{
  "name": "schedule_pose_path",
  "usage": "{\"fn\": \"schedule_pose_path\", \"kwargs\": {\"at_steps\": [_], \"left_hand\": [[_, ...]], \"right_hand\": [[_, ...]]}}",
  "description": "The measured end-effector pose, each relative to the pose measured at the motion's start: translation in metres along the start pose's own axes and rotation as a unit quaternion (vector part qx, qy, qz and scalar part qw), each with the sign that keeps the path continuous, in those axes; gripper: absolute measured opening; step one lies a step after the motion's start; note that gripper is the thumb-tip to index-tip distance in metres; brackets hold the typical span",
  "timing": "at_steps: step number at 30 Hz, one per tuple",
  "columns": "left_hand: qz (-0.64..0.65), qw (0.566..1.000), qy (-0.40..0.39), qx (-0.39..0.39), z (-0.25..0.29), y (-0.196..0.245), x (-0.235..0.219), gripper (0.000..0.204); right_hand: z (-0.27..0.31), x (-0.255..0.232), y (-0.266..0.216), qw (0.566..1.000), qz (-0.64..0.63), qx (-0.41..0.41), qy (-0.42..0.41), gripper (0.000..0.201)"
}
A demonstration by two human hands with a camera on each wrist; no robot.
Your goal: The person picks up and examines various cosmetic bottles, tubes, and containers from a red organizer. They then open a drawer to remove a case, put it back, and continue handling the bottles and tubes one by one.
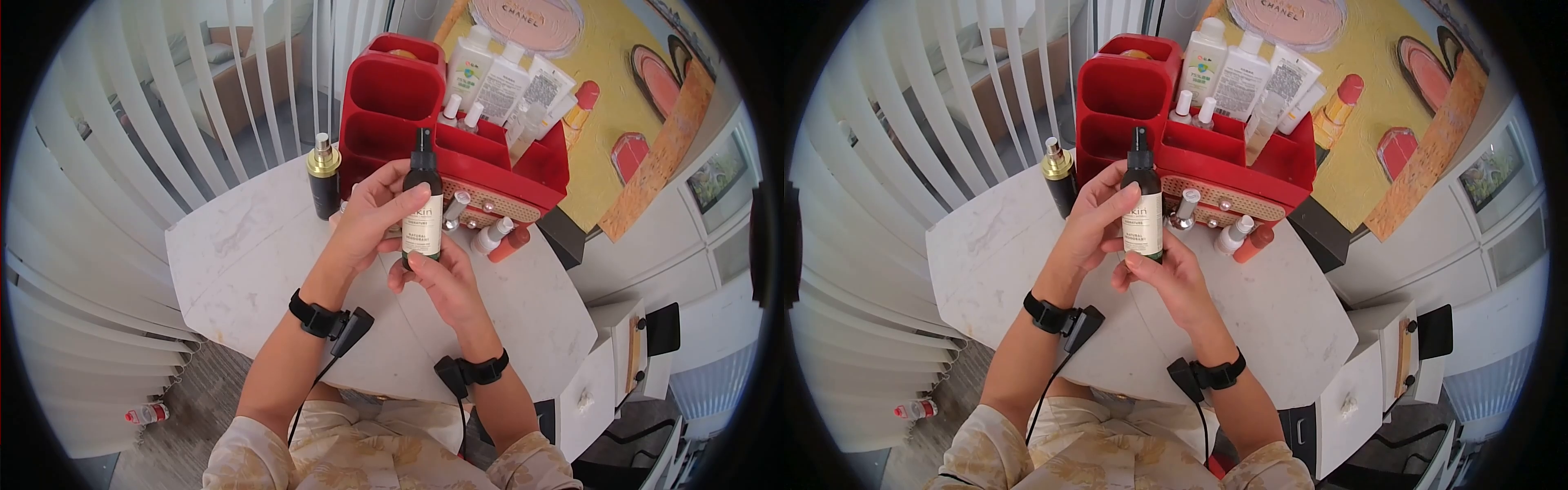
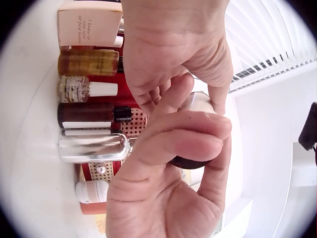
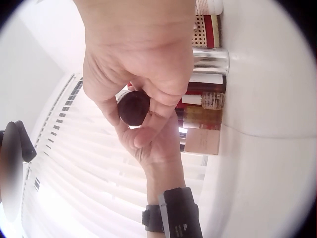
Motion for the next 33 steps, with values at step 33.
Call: {"fn": "schedule_pose_path", "kwargs": {"at_steps": [33], "left_hand": [[-0.051, 0.994, -0.093, 0.022, 0.001, -0.015, -0.002, 0.053]], "right_hand": [[0.004, -0.001, 0.011, 0.997, -0.01, -0.01, -0.08, 0.048]]}}
Point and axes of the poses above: each hand's wrist, its own z-axis away from the middle knuckle, its own x-axis out of the palm, y = z × x, the point moved 8 cm from there along -z, towards the middle knuckle, and after that the axes turned 5 degrees about y, right-handed, at the moved point
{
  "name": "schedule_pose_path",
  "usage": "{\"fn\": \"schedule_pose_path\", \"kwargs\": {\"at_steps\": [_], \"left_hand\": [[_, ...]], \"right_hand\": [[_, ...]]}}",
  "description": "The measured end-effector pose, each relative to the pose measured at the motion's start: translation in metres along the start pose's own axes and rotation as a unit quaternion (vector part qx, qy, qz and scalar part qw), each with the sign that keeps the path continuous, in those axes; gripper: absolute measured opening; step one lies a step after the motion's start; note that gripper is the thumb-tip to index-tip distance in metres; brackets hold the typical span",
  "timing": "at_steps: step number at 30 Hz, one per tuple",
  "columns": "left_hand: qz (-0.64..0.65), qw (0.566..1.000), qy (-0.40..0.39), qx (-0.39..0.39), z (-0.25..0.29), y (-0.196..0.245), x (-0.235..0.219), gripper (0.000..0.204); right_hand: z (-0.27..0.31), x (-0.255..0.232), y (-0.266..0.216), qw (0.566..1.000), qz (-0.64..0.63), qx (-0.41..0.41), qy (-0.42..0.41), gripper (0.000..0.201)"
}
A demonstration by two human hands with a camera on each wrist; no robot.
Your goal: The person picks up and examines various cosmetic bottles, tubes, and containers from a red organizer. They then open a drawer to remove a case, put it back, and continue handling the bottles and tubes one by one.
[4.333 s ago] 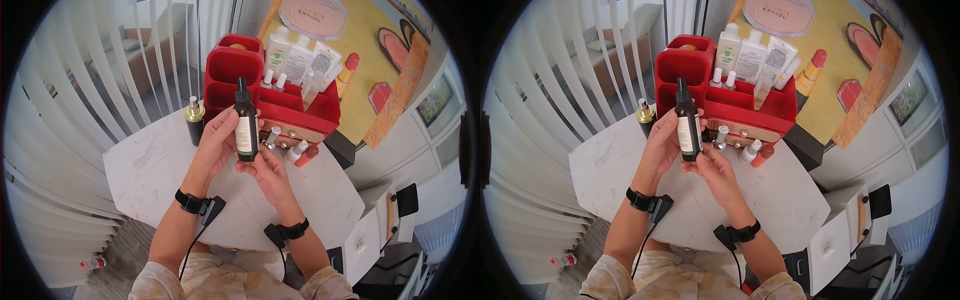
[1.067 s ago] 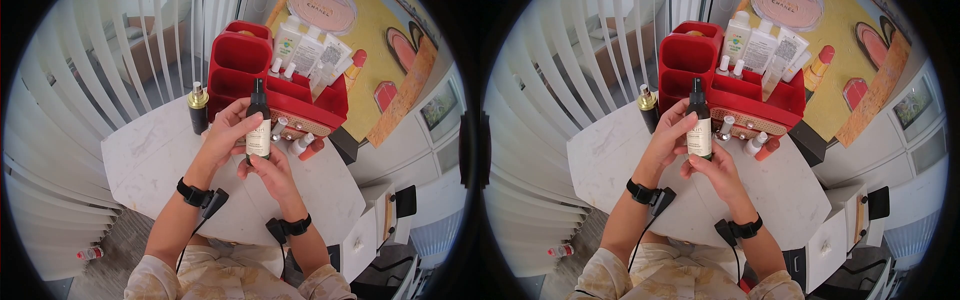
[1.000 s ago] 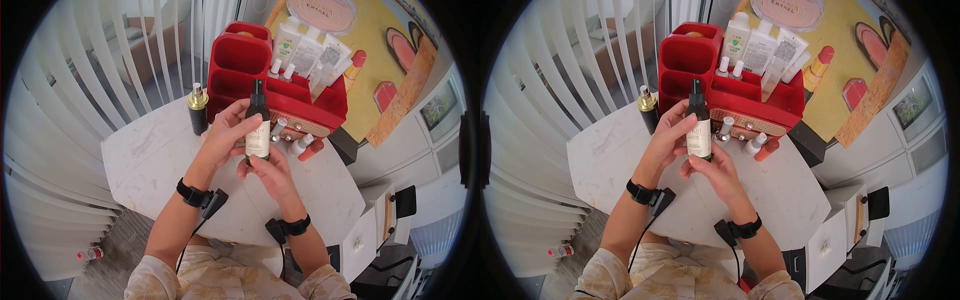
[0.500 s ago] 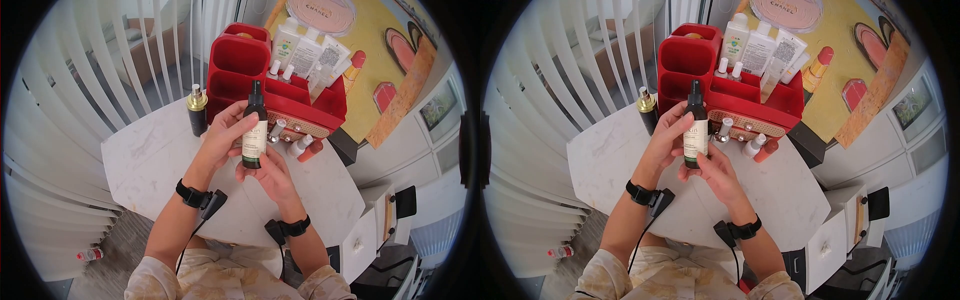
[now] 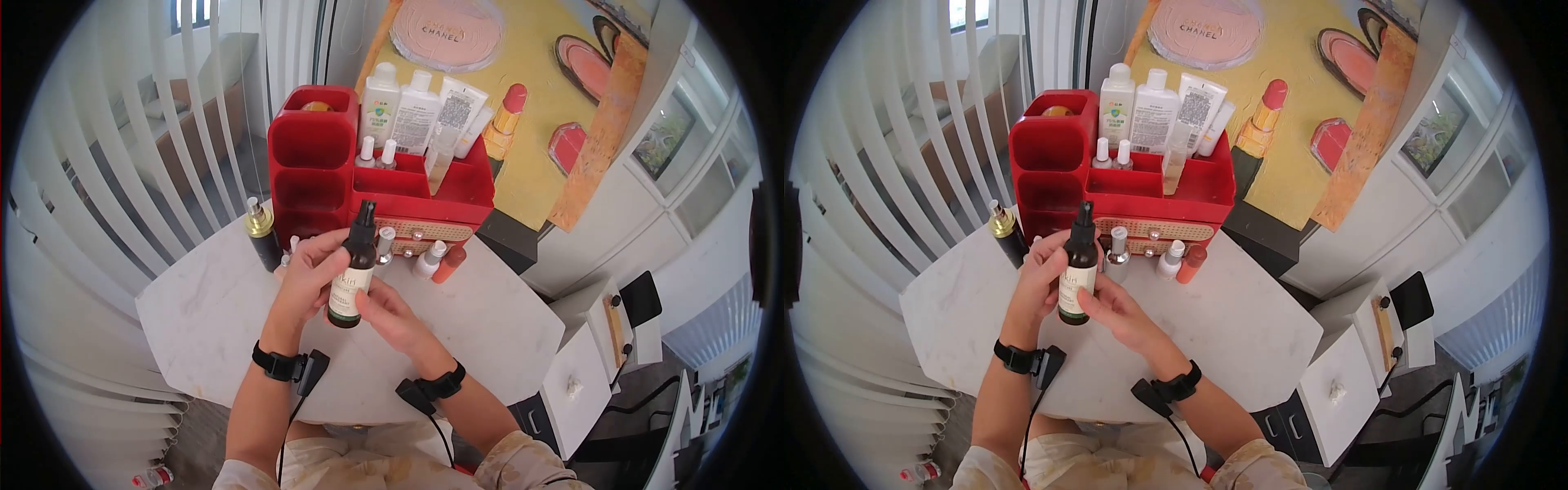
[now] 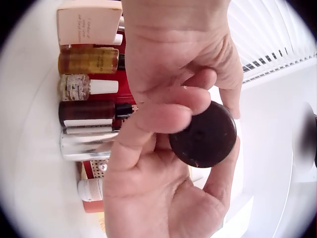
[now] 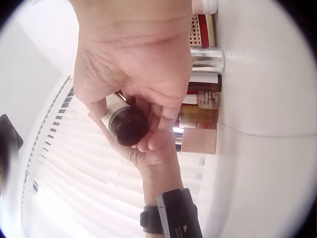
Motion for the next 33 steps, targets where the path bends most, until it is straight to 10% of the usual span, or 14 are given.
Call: {"fn": "schedule_pose_path", "kwargs": {"at_steps": [12, 22, 33], "left_hand": [[0.099, 0.992, 0.071, -0.005, -0.007, 0.013, 0.003, 0.077], [-0.005, 1.0, 0.003, 0.008, -0.008, 0.012, 0.012, 0.078], [0.005, 1.0, -0.015, 0.005, -0.008, 0.011, 0.012, 0.075]], "right_hand": [[-0.002, 0.028, -0.077, 0.98, 0.113, -0.16, 0.026, 0.046], [0.017, -0.048, -0.214, 0.818, 0.343, -0.32, 0.334, 0.049], [-0.021, -0.107, -0.236, 0.614, 0.698, -0.097, 0.357, 0.045]]}}
Point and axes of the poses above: each hand's wrist, its own z-axis away from the middle knuckle, its own x-axis out of the palm, y = z × x, the point moved 8 cm from there along -z, towards the middle knuckle, and after that the axes turned 5 degrees about y, right-handed, at the moved point
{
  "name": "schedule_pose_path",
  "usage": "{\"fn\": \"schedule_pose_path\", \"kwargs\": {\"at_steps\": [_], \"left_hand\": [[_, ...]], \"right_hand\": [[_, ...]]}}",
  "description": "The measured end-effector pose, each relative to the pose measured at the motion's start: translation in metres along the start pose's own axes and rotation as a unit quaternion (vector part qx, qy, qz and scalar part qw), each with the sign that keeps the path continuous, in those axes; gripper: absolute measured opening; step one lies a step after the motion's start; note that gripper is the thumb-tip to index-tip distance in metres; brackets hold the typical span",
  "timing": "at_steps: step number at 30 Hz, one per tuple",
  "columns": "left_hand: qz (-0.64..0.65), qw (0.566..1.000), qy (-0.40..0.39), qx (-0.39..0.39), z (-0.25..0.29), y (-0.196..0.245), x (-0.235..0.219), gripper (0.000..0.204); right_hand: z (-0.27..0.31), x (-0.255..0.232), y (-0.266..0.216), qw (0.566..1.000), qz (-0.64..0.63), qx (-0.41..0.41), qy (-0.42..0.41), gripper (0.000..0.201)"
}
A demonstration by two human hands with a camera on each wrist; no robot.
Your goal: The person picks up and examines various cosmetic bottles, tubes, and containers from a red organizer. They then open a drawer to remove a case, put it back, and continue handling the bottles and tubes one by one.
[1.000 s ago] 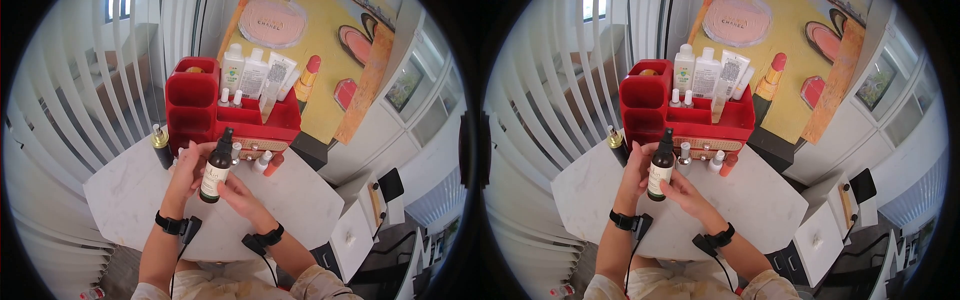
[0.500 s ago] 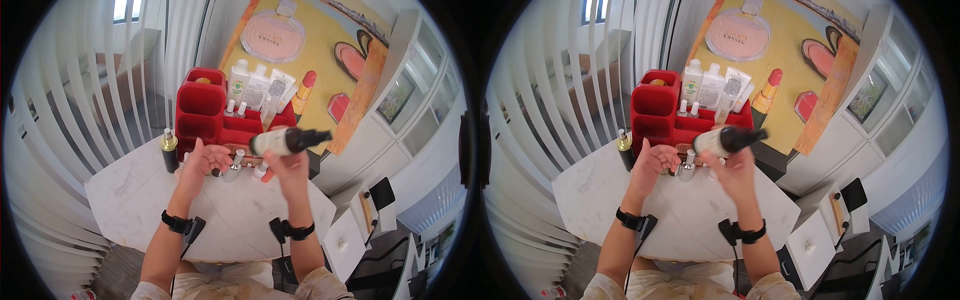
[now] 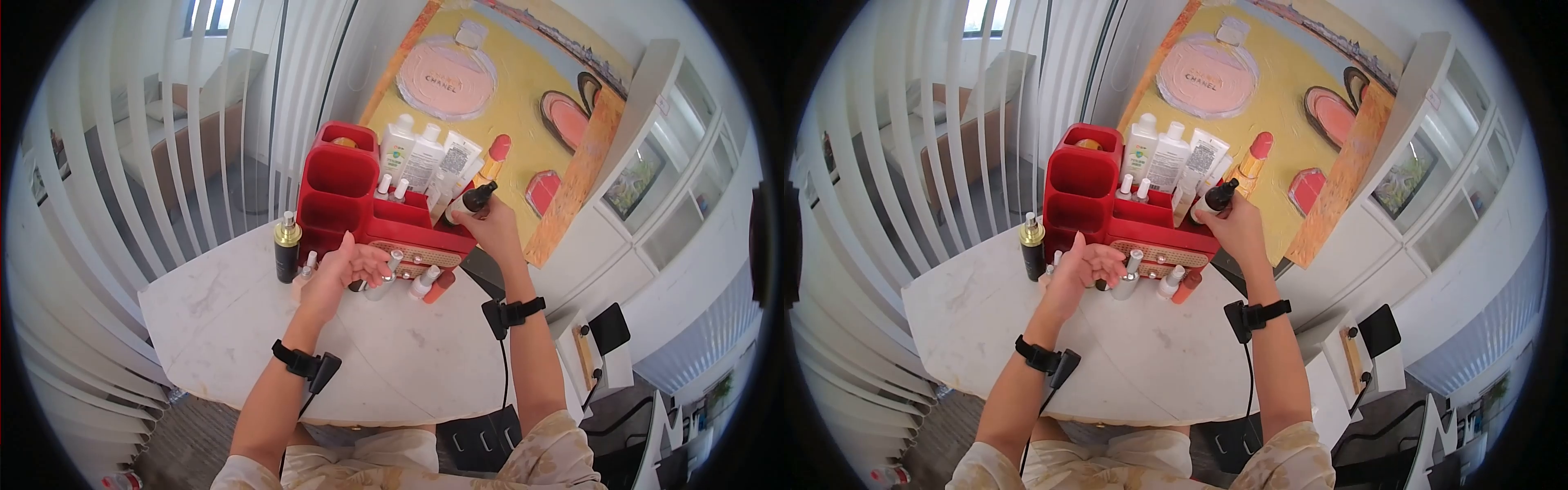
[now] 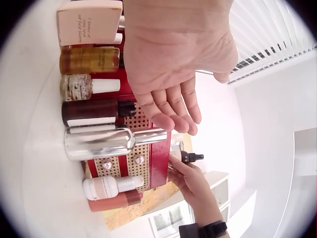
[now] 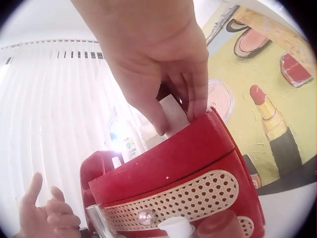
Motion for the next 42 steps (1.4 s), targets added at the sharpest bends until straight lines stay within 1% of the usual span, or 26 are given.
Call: {"fn": "schedule_pose_path", "kwargs": {"at_steps": [3, 6, 9, 12, 15, 18, 21, 24, 27, 30, 33, 36, 39, 42], "left_hand": [[-0.006, 1.0, 0.004, 0.005, 0.0, 0.001, 0.0, 0.077], [-0.008, 1.0, 0.004, 0.007, 0.001, 0.003, 0.001, 0.078], [-0.011, 1.0, 0.004, 0.007, 0.001, 0.003, 0.001, 0.078], [-0.013, 1.0, 0.006, 0.006, 0.0, 0.003, 0.001, 0.079], [-0.014, 1.0, 0.009, 0.001, 0.0, 0.001, 0.0, 0.079], [-0.011, 1.0, 0.013, 0.002, -0.001, 0.0, -0.001, 0.079], [-0.015, 1.0, 0.021, 0.008, 0.0, 0.002, -0.002, 0.079], [-0.016, 1.0, 0.021, 0.009, 0.0, 0.002, -0.001, 0.08], [-0.02, 1.0, 0.024, 0.0, -0.001, 0.0, 0.0, 0.08], [-0.024, 0.999, 0.029, -0.01, -0.001, -0.003, -0.001, 0.08], [-0.024, 0.999, 0.032, -0.009, -0.001, -0.003, -0.002, 0.08], [-0.029, 0.999, 0.037, -0.005, 0.0, -0.002, -0.003, 0.08], [-0.031, 0.999, 0.037, -0.003, 0.0, -0.002, -0.005, 0.079], [-0.029, 0.999, 0.037, -0.001, 0.0, -0.002, -0.005, 0.079]], "right_hand": [[-0.007, 0.009, 0.0, 1.0, 0.013, -0.002, -0.021, 0.046], [-0.013, 0.013, 0.0, 1.0, 0.021, -0.019, -0.006, 0.045], [-0.014, 0.022, 0.007, 0.998, -0.054, 0.015, -0.019, 0.049], [-0.013, 0.031, 0.019, 0.994, -0.103, 0.015, -0.019, 0.053], [-0.008, 0.029, 0.02, 0.993, -0.114, 0.027, -0.03, 0.055], [0.007, 0.01, 0.016, 0.993, -0.11, -0.007, 0.046, 0.051], [0.04, -0.016, 0.015, 0.982, -0.132, -0.014, 0.134, 0.045], [0.08, -0.011, 0.033, 0.974, -0.182, 0.047, 0.123, 0.037], [0.114, 0.029, 0.071, 0.96, -0.269, 0.054, 0.05, 0.034], [0.135, 0.051, 0.064, 0.966, -0.245, 0.08, -0.031, 0.036], [0.142, 0.066, 0.068, 0.963, -0.248, 0.086, -0.061, 0.037], [0.143, 0.073, 0.074, 0.951, -0.278, 0.109, -0.074, 0.039], [0.142, 0.076, 0.092, 0.952, -0.28, 0.103, -0.067, 0.037], [0.143, 0.06, 0.086, 0.938, -0.31, 0.149, -0.05, 0.037]]}}
Point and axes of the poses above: each hand's wrist, its own z-axis away from the middle knuckle, its own x-axis out of the palm, y = z × x, the point moved 8 cm from there along -z, towards the middle knuckle, and after that the axes turned 5 degrees about y, right-handed, at the moved point
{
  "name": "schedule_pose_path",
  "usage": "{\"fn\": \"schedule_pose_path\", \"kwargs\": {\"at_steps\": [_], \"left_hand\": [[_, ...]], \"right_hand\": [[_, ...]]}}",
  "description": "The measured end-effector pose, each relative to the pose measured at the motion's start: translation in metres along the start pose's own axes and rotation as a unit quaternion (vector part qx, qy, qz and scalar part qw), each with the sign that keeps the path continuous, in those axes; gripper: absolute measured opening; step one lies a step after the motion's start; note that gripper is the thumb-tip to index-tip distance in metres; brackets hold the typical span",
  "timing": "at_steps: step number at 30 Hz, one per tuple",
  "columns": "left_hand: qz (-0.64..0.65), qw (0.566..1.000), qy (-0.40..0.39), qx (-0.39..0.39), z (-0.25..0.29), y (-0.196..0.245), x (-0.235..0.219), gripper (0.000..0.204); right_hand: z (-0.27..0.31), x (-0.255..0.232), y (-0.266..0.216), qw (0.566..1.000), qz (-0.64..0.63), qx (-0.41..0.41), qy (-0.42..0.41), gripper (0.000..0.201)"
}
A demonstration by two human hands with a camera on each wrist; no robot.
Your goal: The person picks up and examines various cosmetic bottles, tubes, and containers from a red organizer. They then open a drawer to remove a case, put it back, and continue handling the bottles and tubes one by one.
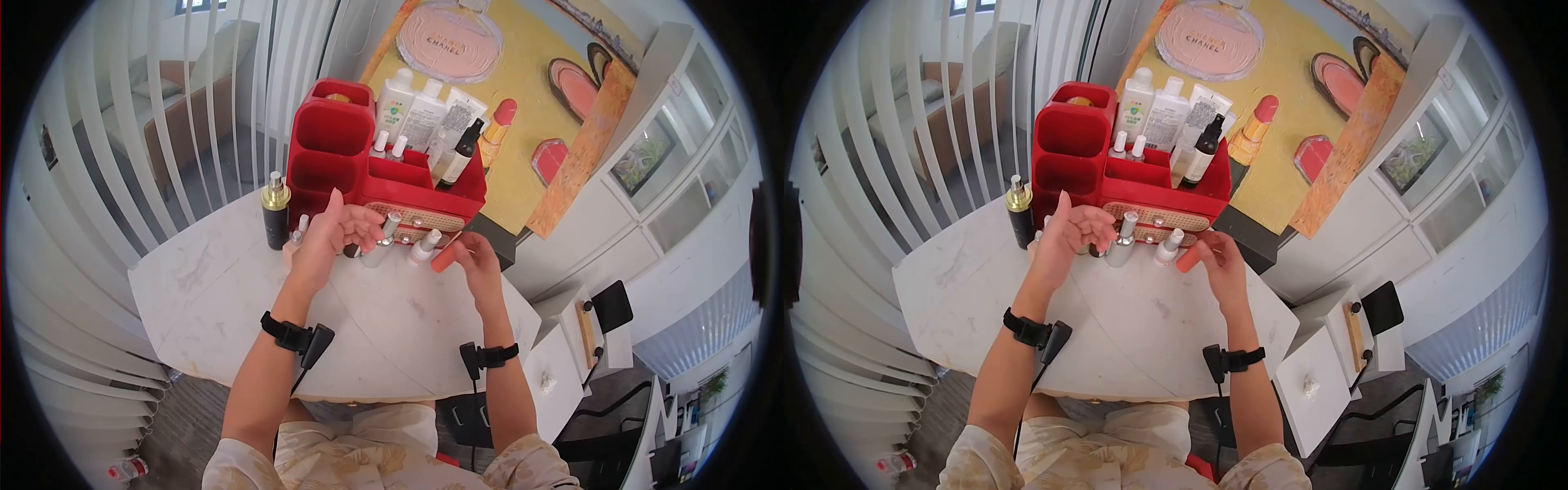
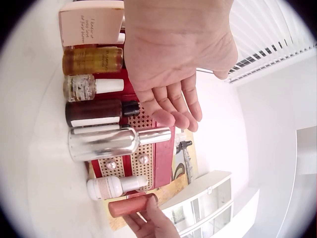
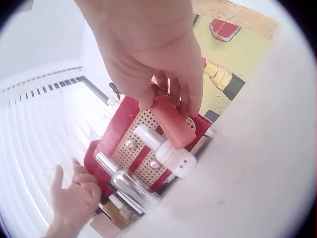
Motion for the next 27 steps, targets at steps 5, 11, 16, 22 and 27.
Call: {"fn": "schedule_pose_path", "kwargs": {"at_steps": [5, 11, 16, 22, 27], "left_hand": [[0.003, 1.0, -0.007, 0.007, -0.001, 0.0, 0.003, 0.08], [-0.004, 1.0, 0.0, 0.012, 0.0, 0.002, 0.001, 0.079], [-0.007, 1.0, 0.018, 0.024, -0.001, 0.004, -0.006, 0.068], [-0.056, 0.995, 0.014, 0.085, 0.001, 0.018, 0.001, 0.048], [-0.101, 0.991, 0.002, 0.087, 0.003, 0.018, 0.007, 0.037]], "right_hand": [[0.019, 0.017, -0.044, 0.964, -0.247, 0.097, -0.033, 0.048], [0.025, 0.065, -0.076, 0.903, -0.393, 0.145, -0.093, 0.046], [0.022, 0.113, -0.092, 0.86, -0.453, 0.146, -0.184, 0.048], [0.029, 0.148, -0.097, 0.834, -0.46, 0.167, -0.257, 0.047], [0.033, 0.152, -0.095, 0.834, -0.447, 0.157, -0.282, 0.044]]}}
Point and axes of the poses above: each hand's wrist, its own z-axis away from the middle knuckle, its own x-axis out of the palm, y = z × x, the point moved 8 cm from there along -z, towards the middle knuckle, and after that the axes turned 5 degrees about y, right-handed, at the moved point
